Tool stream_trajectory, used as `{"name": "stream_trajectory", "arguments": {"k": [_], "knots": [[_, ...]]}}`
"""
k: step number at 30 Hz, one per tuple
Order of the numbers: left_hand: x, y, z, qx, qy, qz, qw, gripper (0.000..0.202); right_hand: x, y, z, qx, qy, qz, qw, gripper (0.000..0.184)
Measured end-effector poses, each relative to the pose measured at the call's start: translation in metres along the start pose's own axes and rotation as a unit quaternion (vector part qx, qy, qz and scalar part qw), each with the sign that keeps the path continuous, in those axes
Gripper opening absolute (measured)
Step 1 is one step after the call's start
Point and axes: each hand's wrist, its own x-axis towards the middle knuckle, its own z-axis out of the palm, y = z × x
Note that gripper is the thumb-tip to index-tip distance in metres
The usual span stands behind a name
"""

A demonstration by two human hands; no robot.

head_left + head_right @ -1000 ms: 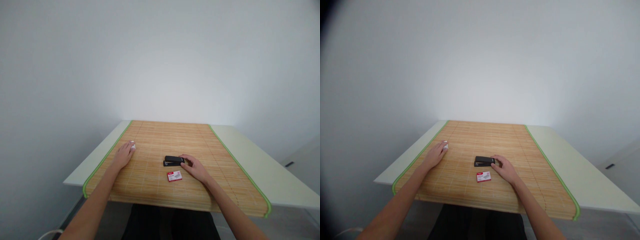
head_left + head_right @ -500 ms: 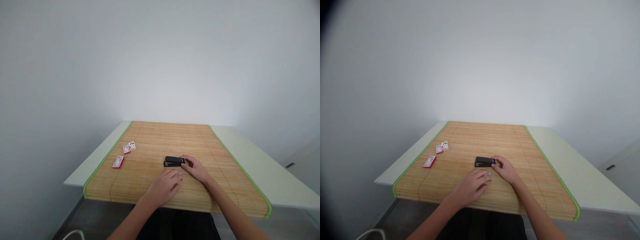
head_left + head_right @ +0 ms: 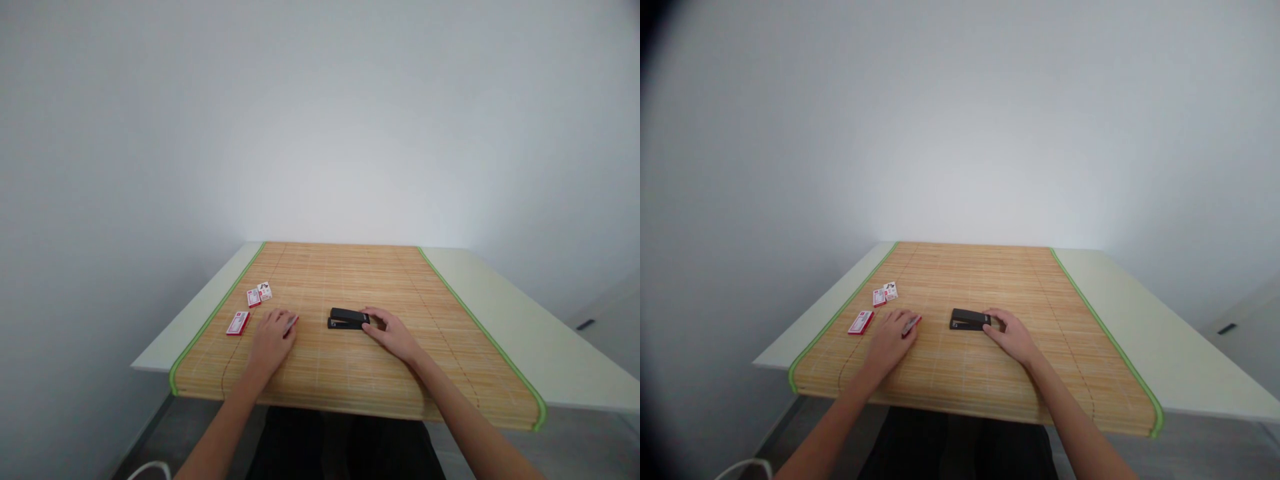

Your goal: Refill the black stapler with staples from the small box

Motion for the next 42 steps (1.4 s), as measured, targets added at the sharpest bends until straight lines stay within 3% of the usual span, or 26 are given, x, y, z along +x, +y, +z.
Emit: {"name": "stream_trajectory", "arguments": {"k": [4, 8, 11, 14, 19, 24, 27, 32, 42], "knots": [[0.01, -0.031, 0.004, 0.048, 0.035, -0.038, 0.997, 0.022, 0.001, -0.001, 0.0, -0.003, 0.001, -0.003, 1.0, 0.037], [0.012, -0.037, 0.005, 0.062, 0.038, -0.054, 0.996, 0.026, 0.001, 0.002, 0.001, 0.003, 0.006, -0.009, 1.0, 0.035], [0.011, -0.044, -0.002, 0.078, 0.07, -0.09, 0.99, 0.033, 0.0, 0.002, 0.001, -0.006, 0.017, -0.019, 1.0, 0.03], [0.016, -0.064, -0.012, 0.078, 0.097, -0.129, 0.984, 0.044, 0.0, -0.001, 0.001, -0.018, 0.021, -0.036, 0.999, 0.022], [0.031, -0.102, -0.014, 0.008, 0.047, -0.15, 0.987, 0.058, -0.004, -0.014, 0.005, -0.047, 0.012, -0.065, 0.997, 0.025], [0.031, -0.116, -0.001, -0.061, 0.032, -0.152, 0.986, 0.059, -0.012, -0.041, 0.016, -0.074, -0.051, -0.095, 0.991, 0.029], [0.029, -0.118, 0.004, -0.078, 0.037, -0.145, 0.986, 0.057, -0.01, -0.056, 0.031, -0.063, -0.057, -0.101, 0.991, 0.02], [0.033, -0.116, 0.009, -0.077, 0.027, -0.166, 0.983, 0.059, 0.013, -0.072, 0.068, -0.032, -0.046, -0.106, 0.993, 0.021], [0.042, -0.091, 0.026, -0.081, 0.024, -0.16, 0.984, 0.058, 0.059, -0.101, 0.151, -0.01, -0.031, -0.103, 0.994, 0.025]]}}
